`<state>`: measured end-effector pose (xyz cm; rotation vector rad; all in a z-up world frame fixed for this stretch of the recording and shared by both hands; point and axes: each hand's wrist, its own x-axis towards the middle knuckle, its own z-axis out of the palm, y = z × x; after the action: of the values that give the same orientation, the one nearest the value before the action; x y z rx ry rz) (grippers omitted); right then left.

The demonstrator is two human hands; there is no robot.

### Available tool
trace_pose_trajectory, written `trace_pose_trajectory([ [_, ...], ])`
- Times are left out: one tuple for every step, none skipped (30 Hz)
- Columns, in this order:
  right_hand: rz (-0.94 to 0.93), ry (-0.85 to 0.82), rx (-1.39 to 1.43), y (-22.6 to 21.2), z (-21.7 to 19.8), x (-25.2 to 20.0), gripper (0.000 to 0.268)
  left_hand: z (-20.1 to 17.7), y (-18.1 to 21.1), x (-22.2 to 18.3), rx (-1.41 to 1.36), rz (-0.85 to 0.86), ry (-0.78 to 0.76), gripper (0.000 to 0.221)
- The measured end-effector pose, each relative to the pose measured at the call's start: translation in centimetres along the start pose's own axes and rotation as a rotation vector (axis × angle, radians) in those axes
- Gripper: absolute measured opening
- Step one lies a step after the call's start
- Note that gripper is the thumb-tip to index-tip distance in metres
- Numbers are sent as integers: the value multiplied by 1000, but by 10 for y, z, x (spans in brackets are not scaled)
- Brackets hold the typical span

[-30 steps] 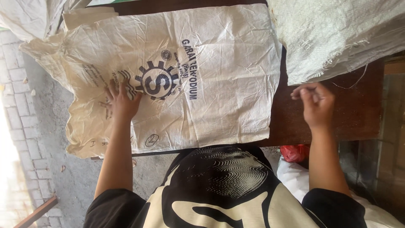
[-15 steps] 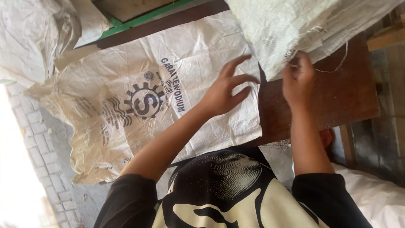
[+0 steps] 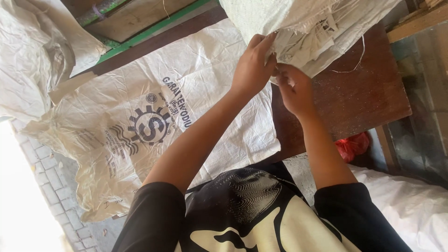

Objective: Folding and stacking large white plastic salt sacks on a wooden table.

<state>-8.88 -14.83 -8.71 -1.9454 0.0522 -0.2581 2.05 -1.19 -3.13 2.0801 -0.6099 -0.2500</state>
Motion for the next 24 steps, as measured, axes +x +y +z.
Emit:
trace_pose_trajectory([
  [0,1,-1,1,-3,1,18,-1,1,-2,0,1,-1,53],
  [-7,76,82,2,-7,5,18,-2,3,-2,-23,40,33,51],
  [-15,150,164,3,-10,9,20,-4,5,-3,-46,79,67,50],
  [-23,153,162,13,-15,15,20,-4,5,-2,-45,88,71,50],
  [41,259,204,23,-19,21,23,-4,5,-2,-37,120,80,52],
  [110,364,246,32,-23,25,28,-4,5,-4,-29,150,87,53],
  [106,367,245,36,-28,31,28,-5,10,-6,-29,155,88,53],
  [116,445,186,40,-32,38,35,-8,13,-6,-32,120,57,54],
  [125,524,126,44,-36,46,43,-10,17,-7,-34,87,25,54],
  [112,531,127,39,-41,53,43,-10,16,-6,-31,100,30,54],
  [82,505,96,35,-45,61,48,-9,15,-4,-6,71,-14,56],
  [61,476,63,32,-48,64,53,-8,13,-6,16,35,-61,59],
  [56,480,62,28,-49,69,53,-7,11,-7,17,41,-60,59],
  [-15,448,71,24,-50,74,50,-6,9,-8,27,50,-77,58],
  [-86,415,80,21,-51,79,48,-5,7,-9,36,59,-93,57],
  [-93,419,80,22,-52,85,48,-4,6,-9,39,66,-91,57],
  [-90,429,98,23,-53,90,42,-4,4,-8,42,80,-96,59],
  [-85,438,116,25,-54,94,37,-3,3,-9,43,91,-102,60],
  [-88,440,114,32,-56,96,37,-4,3,-7,43,95,-100,60],
  [-17,459,52,38,-56,97,25,-4,2,-8,45,82,-116,61],
  [54,476,-11,45,-56,97,16,-5,1,-10,47,70,-132,61],
  [55,475,-10,43,-55,97,16,-6,2,-9,47,67,-133,61],
  [6,489,-48,41,-55,97,11,-7,2,-9,38,76,-128,60],
  [-46,504,-88,39,-57,97,6,-6,3,-8,28,88,-123,60],
])
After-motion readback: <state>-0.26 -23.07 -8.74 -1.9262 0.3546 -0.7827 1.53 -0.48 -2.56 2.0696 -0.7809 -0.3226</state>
